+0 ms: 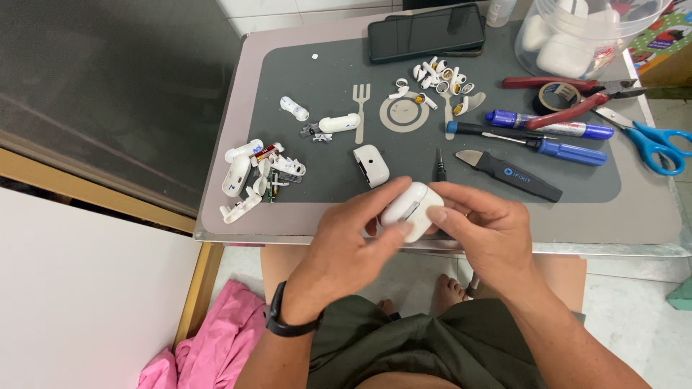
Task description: Repairing wireless earbuds by fitting internal components into the plastic housing.
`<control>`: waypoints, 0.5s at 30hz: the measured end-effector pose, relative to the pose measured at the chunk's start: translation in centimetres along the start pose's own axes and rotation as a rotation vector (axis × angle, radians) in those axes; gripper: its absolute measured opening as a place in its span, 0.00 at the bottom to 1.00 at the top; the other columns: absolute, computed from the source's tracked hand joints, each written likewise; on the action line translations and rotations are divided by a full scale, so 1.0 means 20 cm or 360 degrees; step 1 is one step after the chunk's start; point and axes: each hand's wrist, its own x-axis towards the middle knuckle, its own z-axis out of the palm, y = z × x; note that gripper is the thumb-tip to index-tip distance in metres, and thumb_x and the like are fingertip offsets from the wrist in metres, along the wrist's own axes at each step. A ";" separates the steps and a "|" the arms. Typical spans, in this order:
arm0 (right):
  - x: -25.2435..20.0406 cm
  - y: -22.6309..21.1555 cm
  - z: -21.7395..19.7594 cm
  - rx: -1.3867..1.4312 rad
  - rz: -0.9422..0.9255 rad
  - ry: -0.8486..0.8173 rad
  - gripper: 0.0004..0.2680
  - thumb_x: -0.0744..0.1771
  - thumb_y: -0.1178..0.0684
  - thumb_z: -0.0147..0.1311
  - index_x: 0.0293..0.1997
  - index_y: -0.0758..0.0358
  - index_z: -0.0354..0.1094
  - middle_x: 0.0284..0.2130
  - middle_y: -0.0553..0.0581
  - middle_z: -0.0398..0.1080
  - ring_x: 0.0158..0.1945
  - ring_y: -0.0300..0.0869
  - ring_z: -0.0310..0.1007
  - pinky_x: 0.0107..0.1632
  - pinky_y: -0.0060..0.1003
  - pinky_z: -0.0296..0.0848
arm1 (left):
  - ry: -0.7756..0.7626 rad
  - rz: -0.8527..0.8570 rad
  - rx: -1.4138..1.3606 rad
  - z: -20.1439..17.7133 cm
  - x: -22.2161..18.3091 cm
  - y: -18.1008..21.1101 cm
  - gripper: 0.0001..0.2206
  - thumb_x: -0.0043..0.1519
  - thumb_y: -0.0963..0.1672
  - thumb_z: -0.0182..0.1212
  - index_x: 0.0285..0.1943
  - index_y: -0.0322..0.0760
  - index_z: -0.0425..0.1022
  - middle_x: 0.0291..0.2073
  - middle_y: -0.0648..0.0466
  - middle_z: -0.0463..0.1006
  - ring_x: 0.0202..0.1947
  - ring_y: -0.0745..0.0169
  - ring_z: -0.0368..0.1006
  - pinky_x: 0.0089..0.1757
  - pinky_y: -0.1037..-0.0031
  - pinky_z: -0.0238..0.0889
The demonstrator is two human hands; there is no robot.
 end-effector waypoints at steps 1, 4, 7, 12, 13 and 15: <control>0.00 -0.03 0.02 -0.0001 -0.0004 0.0002 0.13 0.64 0.67 0.60 0.53 0.76 0.74 0.30 0.67 0.79 0.30 0.41 0.76 0.38 0.39 0.79 | -0.0001 0.0004 -0.0001 0.01 0.00 0.03 0.24 0.60 0.41 0.64 0.68 0.41 0.72 0.50 0.38 0.82 0.37 0.48 0.77 0.37 0.63 0.71; 0.00 -0.11 0.05 0.0110 0.0251 0.0094 0.13 0.64 0.68 0.56 0.54 0.75 0.74 0.35 0.63 0.78 0.33 0.40 0.74 0.38 0.30 0.75 | 0.0047 0.0105 0.0432 0.05 0.01 0.06 0.32 0.51 0.44 0.70 0.67 0.35 0.66 0.51 0.47 0.82 0.45 0.54 0.82 0.42 0.70 0.72; 0.00 -0.13 0.05 0.0013 0.0288 0.0140 0.12 0.64 0.67 0.57 0.53 0.74 0.75 0.34 0.62 0.79 0.32 0.39 0.74 0.37 0.29 0.75 | 0.0107 0.0289 0.0772 0.09 0.02 0.03 0.34 0.53 0.45 0.71 0.69 0.32 0.62 0.58 0.43 0.77 0.49 0.48 0.78 0.44 0.64 0.70; 0.02 -0.11 -0.02 -0.0115 -0.0003 -0.0300 0.24 0.59 0.70 0.61 0.62 0.68 0.68 0.43 0.60 0.79 0.35 0.36 0.74 0.33 0.25 0.73 | 0.0201 0.0328 0.0523 0.07 0.03 0.02 0.30 0.50 0.40 0.67 0.65 0.33 0.65 0.52 0.46 0.81 0.42 0.53 0.81 0.39 0.69 0.72; 0.04 -0.17 -0.01 -0.0115 -0.0002 -0.0301 0.24 0.59 0.70 0.61 0.62 0.68 0.68 0.43 0.60 0.79 0.35 0.36 0.74 0.33 0.25 0.73 | 0.0201 0.0326 0.0523 0.06 0.03 0.02 0.30 0.50 0.40 0.67 0.65 0.33 0.65 0.52 0.46 0.81 0.42 0.53 0.81 0.39 0.69 0.72; 0.06 -0.29 -0.01 -0.0862 -0.0044 -0.0511 0.30 0.55 0.63 0.66 0.66 0.60 0.65 0.48 0.52 0.79 0.46 0.38 0.79 0.51 0.32 0.76 | 0.0164 0.0351 0.0484 0.03 0.03 0.01 0.29 0.51 0.39 0.67 0.64 0.36 0.65 0.51 0.48 0.81 0.40 0.54 0.82 0.38 0.70 0.73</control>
